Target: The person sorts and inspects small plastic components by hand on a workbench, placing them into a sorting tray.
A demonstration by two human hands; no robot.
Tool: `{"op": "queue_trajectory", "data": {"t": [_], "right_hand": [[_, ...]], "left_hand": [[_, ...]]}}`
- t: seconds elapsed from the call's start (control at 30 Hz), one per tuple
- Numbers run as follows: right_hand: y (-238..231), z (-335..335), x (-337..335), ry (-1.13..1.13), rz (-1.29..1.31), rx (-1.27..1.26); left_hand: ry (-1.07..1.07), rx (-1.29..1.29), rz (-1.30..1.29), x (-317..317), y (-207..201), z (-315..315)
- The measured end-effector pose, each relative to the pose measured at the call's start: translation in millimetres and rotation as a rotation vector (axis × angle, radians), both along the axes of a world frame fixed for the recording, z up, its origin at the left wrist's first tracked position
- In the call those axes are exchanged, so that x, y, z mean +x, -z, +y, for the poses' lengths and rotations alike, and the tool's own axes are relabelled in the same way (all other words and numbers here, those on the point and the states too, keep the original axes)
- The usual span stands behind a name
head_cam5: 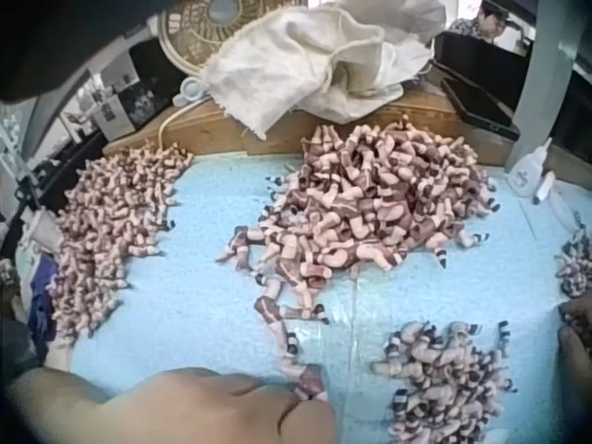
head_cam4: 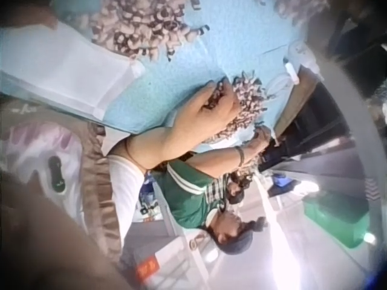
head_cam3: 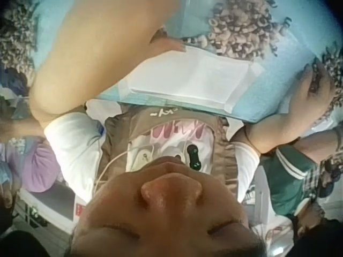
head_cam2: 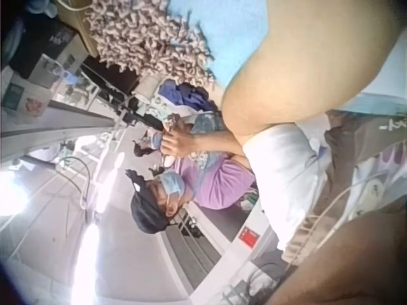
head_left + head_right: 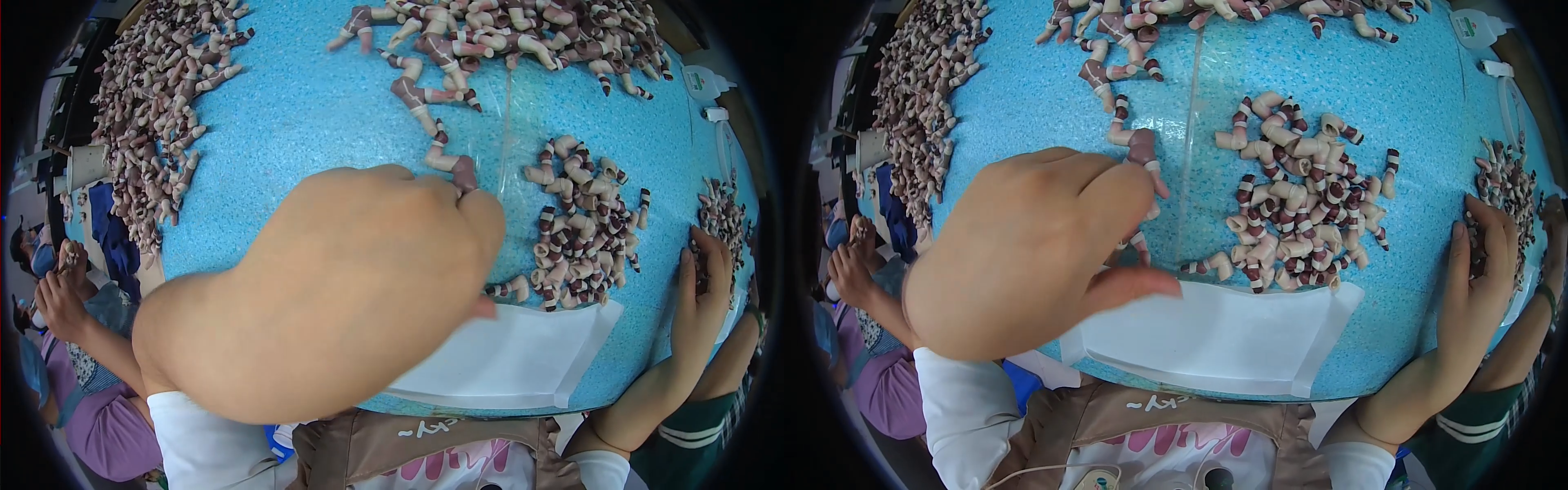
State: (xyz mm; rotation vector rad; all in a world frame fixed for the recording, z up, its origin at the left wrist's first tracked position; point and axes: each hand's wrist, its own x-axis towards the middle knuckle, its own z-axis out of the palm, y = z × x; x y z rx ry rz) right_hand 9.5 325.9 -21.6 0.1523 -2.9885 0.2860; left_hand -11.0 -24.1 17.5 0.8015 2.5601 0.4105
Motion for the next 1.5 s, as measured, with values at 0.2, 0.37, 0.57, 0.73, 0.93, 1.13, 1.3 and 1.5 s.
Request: {"op": "queue_trajectory", "data": {"t": [0.2, 0.37, 0.57, 0.73, 0.93, 1.13, 1.3, 1.5], "right_hand": [[-1, 4, 4, 0.021, -0.015, 0.057], [0, 3, 4, -0.001, -0.024, 0.094], [1, 7, 2, -0.006, -0.029, 0.05], [2, 12, -1, -0.015, -0.027, 0.061], [-8, -4, 2, 0.033, 0.007, 0.022], [-7, -22, 2, 0.097, 0.018, -0.034], [-5, -26, 3, 0.066, 0.062, -0.07], [-6, -27, -1, 0.031, 0.115, -0.046]], "left_hand": [[-0.007, 0.126, -0.023, -9, 5, -8], [-0.025, 0.118, -0.142, -24, 2, -18], [0.008, 0.327, -0.057, -28, 12, -23], [0.062, 0.388, -0.097, -38, 18, -26], [-0.265, 0.871, -0.822, -37, 10, -11], [-0.356, 1.099, -0.98, -21, 7, -4], [-0.398, 1.079, -0.986, -18, 2, 0], [-0.413, 1.095, -0.988, -23, -3, -1]]}}
